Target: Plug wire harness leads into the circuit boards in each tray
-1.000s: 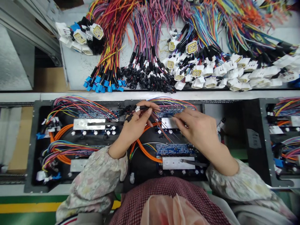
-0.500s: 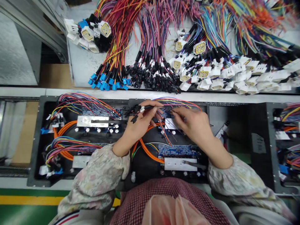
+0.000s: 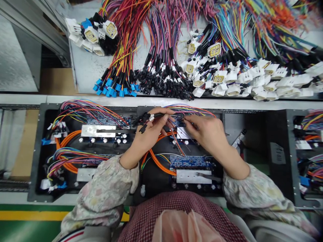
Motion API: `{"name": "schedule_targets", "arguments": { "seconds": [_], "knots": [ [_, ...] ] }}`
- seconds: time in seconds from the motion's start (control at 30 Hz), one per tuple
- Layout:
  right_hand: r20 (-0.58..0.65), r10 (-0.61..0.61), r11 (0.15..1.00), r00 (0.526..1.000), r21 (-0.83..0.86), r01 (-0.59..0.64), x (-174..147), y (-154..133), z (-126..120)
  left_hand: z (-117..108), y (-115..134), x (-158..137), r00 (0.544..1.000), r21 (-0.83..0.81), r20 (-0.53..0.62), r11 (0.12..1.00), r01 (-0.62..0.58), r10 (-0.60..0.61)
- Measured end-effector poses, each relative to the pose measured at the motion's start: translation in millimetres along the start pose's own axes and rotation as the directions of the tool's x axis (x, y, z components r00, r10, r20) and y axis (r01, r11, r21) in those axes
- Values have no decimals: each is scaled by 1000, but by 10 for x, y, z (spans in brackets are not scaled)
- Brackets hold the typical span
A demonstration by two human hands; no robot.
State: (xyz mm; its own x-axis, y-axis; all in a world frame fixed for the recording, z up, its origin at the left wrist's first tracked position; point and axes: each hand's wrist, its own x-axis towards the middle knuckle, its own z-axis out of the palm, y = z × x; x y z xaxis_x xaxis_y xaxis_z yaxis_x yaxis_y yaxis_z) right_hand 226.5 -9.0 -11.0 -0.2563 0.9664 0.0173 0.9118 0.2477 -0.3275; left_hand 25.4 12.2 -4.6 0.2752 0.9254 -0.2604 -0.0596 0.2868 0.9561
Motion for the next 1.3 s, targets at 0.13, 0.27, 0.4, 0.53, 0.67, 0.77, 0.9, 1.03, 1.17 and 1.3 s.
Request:
{"name": "schedule_targets", "arguments": {
  "seconds": [0.13,0.27,0.4,0.53,0.67,0.77,0.9,1.03,1.17,1.3],
  "knots": [
    [7,-4,1000,1000,19,3,-6,2,-6,-2,5,-3,1000,23,-7,1000,6,-5],
    [-5,16,999,1000,51,-16,-1,1,0,-6,2,-4,1000,31,-2,1000,-3,3],
    [-26,5,999,1000,47,-3,7,14,24,-9,6,-2,1000,51,-8,999,-9,9],
    [-13,-18,1000,1000,22,19,16,35,38,-8,9,1,1000,59,-9,998,-9,10],
    [-36,-25,999,999,-40,23,-40,-15,-56,-4,-2,2,1000,73,-22,997,2,-1],
    [-87,-32,998,996,-62,26,-141,-102,-205,1,0,-1,1000,64,-11,998,-16,17],
    [67,-161,973,985,-154,170,-241,-106,-387,12,32,-17,999,24,-11,999,-31,32],
    [-40,-75,986,996,-153,69,-225,100,-448,0,64,-39,1000,4,-13,1000,29,-29],
    [58,-103,995,993,-2,103,-153,275,-356,-28,90,-54,996,69,-14,994,83,-83],
    [132,-162,987,978,29,160,-99,314,-269,-17,135,-68,993,83,-47,991,109,-105]
  ]
}}
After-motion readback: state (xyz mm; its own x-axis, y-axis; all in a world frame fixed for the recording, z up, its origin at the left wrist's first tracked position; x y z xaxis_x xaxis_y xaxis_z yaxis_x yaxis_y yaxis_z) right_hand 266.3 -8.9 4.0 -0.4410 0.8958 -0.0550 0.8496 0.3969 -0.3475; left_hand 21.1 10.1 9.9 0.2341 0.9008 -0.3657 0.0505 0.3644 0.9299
